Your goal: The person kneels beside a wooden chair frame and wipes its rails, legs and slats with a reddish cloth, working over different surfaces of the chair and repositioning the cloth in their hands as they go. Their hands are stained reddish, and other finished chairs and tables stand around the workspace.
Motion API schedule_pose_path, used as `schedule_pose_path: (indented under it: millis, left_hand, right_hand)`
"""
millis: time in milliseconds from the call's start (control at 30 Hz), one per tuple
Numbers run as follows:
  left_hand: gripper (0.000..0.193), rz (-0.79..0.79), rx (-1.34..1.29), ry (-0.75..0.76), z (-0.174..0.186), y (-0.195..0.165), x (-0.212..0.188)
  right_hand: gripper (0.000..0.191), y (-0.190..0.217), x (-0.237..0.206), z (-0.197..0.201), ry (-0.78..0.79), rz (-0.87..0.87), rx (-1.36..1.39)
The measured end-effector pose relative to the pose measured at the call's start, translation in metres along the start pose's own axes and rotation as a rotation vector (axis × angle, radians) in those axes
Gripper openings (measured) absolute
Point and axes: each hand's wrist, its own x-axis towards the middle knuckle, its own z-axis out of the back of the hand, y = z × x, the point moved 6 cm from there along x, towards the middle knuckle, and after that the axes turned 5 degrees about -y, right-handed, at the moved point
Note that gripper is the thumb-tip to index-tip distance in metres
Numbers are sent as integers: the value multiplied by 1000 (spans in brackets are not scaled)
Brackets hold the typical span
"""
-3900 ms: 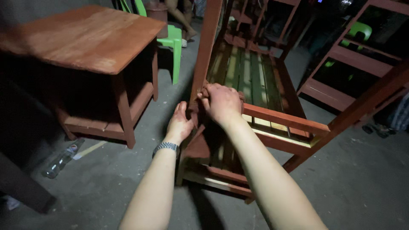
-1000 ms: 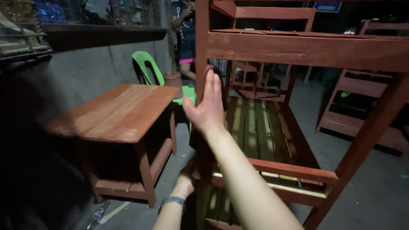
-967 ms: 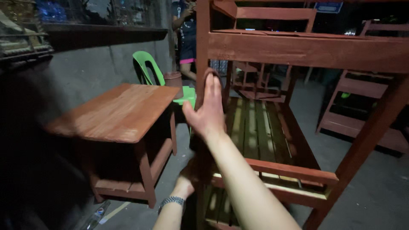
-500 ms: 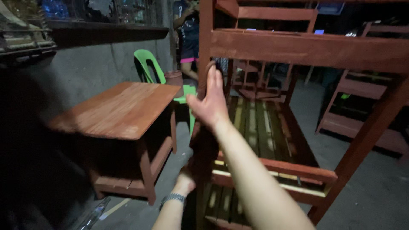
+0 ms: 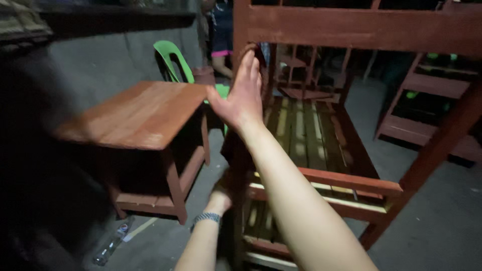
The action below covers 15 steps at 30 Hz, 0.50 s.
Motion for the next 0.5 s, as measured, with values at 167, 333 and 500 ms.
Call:
schedule_pose_path:
  millis: [167,333,500]
  left_hand:
    - [53,-45,649,-33,0,36,1]
    - [47,281,-947,-176,0,60,-1]
    - [44,394,-1386,-142,-10,41,-3]
  right_hand:
    - [94,-17,-5,-9,-88,-100,-128]
    - [85,-47,-90,-19,23,-224,-155]
    - [96,-77,-118,-33,132,-333,-29]
